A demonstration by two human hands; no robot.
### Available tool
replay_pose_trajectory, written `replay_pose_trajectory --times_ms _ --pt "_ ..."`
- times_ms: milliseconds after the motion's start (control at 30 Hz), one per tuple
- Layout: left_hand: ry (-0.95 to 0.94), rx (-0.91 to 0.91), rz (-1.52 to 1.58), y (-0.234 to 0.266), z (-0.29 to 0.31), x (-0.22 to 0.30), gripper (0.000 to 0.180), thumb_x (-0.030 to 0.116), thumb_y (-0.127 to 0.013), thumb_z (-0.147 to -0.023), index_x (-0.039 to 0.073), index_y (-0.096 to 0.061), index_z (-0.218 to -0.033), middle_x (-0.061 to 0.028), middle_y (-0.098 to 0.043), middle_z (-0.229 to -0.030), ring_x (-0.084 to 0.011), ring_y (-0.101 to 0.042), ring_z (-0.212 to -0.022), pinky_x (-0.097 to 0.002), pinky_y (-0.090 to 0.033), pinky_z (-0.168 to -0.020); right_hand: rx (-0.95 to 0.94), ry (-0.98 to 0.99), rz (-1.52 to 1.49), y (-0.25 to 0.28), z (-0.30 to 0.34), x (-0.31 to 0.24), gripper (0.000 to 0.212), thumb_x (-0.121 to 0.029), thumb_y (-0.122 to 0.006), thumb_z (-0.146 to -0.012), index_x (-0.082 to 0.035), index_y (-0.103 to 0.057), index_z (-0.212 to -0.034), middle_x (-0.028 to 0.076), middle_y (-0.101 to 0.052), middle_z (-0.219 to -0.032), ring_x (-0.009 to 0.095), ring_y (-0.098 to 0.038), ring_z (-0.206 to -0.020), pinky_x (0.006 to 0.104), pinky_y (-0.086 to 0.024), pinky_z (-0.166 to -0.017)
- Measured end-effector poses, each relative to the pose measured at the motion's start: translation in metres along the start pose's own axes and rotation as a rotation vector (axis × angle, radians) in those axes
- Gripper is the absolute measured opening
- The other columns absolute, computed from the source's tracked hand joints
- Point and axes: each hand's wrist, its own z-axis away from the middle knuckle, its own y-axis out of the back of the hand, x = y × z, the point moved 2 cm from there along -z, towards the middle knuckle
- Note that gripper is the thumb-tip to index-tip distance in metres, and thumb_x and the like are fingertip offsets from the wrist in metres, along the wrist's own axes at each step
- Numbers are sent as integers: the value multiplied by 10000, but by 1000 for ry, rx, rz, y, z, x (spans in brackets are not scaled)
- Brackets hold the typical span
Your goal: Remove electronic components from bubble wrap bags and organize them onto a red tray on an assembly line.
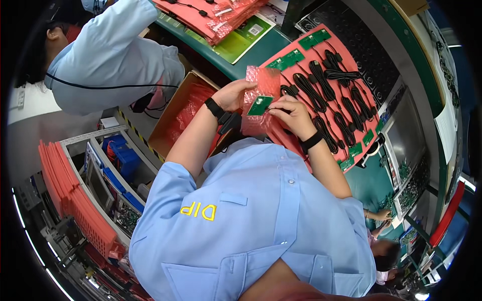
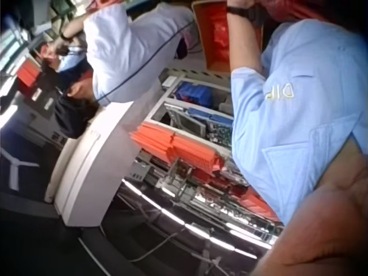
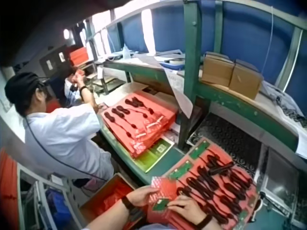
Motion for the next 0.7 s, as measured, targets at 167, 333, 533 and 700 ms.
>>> replay_pose_trajectory --times_ms 167,333,533,700 --pt "13 -18 101 1 -11 -6 364 257 -465 -959 15 -493 -1228 -111 -597 -1162 -228 -601 -1029 -384 -478 -898 130 -103 157 2 -14 12 99 -35 -661 -800 11 -659 -888 59 -623 -835 152 -582 -765 255 -459 -709" --pt "51 -51 204 3 -15 10 416 321 -432 -966 23 -483 -1251 -110 -563 -1221 -221 -557 -1107 -391 -445 -948 317 -157 23 8 -22 31 109 -68 -660 -813 -2 -656 -900 48 -621 -805 130 -572 -718 252 -457 -671" --pt "-4 -8 155 4 -17 18 368 249 -476 -953 12 -491 -1234 -104 -587 -1178 -203 -578 -1068 -369 -464 -924 396 -179 -217 14 -22 38 123 -93 -660 -821 -15 -649 -915 38 -606 -776 114 -558 -689 248 -453 -647" --pt "-75 88 2 5 -26 8 297 169 -500 -932 1 -537 -1175 -98 -624 -1101 -187 -607 -1005 -353 -483 -890 360 -47 84 13 -26 28 110 -82 -659 -814 -10 -654 -897 48 -600 -772 134 -564 -696 253 -453 -645"
